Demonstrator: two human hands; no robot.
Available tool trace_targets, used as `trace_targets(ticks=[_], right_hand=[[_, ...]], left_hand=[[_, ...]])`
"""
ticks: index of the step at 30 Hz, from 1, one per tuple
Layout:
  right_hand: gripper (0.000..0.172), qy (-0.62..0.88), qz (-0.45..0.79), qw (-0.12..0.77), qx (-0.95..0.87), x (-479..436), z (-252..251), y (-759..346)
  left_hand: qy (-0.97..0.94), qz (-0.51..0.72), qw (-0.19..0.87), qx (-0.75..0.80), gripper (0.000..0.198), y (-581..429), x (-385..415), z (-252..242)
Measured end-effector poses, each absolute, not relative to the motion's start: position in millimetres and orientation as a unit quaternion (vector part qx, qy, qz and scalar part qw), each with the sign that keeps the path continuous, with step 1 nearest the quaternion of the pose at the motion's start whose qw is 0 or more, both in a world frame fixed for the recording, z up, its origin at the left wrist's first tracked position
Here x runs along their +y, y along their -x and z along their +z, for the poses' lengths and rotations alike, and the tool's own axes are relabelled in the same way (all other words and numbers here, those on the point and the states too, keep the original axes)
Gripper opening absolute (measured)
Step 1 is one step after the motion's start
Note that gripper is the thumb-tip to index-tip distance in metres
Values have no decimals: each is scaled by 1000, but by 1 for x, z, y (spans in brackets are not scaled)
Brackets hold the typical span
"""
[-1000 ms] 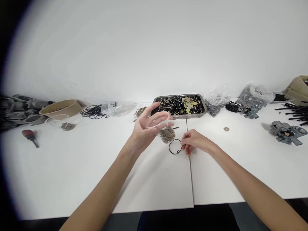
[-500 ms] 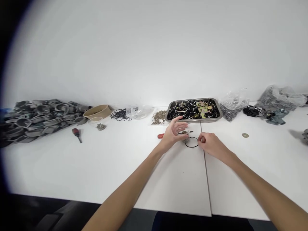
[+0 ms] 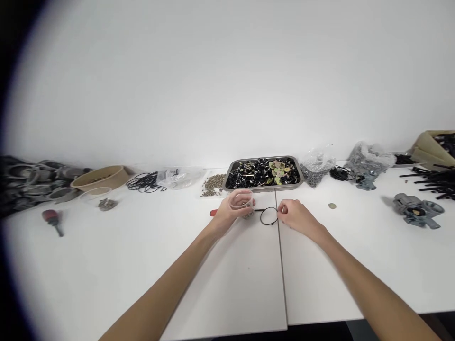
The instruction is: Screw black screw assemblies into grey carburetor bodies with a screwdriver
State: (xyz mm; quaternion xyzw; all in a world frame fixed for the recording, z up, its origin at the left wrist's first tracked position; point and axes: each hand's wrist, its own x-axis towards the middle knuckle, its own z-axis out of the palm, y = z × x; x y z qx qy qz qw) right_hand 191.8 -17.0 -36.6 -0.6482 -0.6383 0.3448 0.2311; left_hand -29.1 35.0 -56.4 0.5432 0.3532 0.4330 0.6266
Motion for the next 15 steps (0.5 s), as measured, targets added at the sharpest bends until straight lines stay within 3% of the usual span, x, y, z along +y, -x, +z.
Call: trace_targets(ticks=[4, 8, 12, 15], right_hand=[[14, 696, 277, 319, -581, -8, -3, -237], [17, 784, 129, 344, -500, 6, 38, -300], [11, 857, -37, 231, -459, 26, 61, -350], [12, 850, -57, 145, -503, 43, 60, -375]], left_hand=[[-509, 460, 647, 334, 60, 30, 36, -56], [-517, 446, 659, 316, 56, 28, 35, -60], [-518, 435, 670, 306, 56, 26, 32, -60], [-513, 436, 672, 308, 59, 24, 31, -61]])
